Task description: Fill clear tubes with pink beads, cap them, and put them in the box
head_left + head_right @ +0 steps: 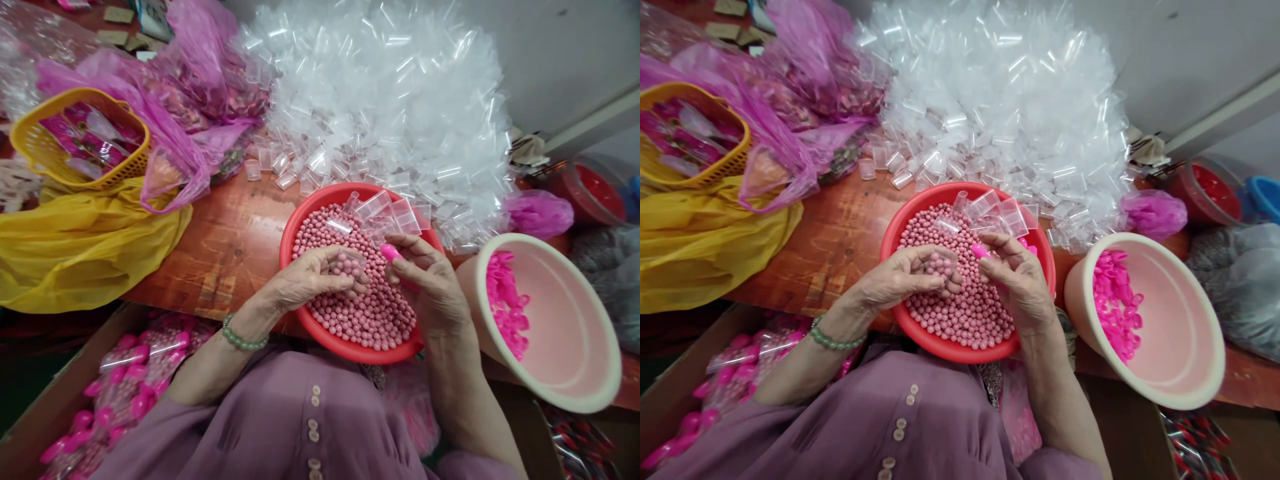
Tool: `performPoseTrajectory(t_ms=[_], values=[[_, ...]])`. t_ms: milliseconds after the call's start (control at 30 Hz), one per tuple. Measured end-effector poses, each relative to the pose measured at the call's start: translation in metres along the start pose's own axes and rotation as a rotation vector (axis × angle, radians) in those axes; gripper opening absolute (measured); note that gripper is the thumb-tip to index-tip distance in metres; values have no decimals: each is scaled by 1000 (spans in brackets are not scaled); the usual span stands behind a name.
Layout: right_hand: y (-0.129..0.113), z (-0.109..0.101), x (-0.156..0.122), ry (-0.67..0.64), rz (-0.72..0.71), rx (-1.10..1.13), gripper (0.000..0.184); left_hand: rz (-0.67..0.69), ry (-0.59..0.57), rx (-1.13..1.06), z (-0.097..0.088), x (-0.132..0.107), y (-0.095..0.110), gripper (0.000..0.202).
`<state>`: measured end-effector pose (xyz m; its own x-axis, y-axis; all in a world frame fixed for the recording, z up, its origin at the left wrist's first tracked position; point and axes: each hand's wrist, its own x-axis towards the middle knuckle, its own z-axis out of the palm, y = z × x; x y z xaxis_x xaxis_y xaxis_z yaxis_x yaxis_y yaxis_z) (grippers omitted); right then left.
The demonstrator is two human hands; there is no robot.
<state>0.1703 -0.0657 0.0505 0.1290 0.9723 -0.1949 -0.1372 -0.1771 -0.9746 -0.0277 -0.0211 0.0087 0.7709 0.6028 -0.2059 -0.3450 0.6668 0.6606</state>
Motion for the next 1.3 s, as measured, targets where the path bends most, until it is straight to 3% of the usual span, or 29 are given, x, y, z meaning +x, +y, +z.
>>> performPoseTrajectory(t_ms=[267, 500, 667, 833, 1033, 1200, 1300], values=[[9, 13, 6, 53, -55, 79, 28, 26, 50, -37, 4, 2, 1, 38], [24, 27, 7, 17, -111, 58, 26, 168, 269, 121, 22, 11, -14, 35], [39, 31, 5, 48, -261, -109, 20, 306, 435, 185, 26, 13, -18, 36], [39, 36, -1, -52, -302, -253, 26, 362, 461, 61, 21, 12, -19, 34], [39, 39, -7, -73, -380, -471, 42, 371, 510, 26, 18, 9, -16, 30], [44, 25, -9, -22, -179, -326, 30, 382, 506, 47, 14, 7, -15, 24], [40, 13, -10, -14, -194, -388, 26, 387, 467, 119, 12, 7, -14, 22]])
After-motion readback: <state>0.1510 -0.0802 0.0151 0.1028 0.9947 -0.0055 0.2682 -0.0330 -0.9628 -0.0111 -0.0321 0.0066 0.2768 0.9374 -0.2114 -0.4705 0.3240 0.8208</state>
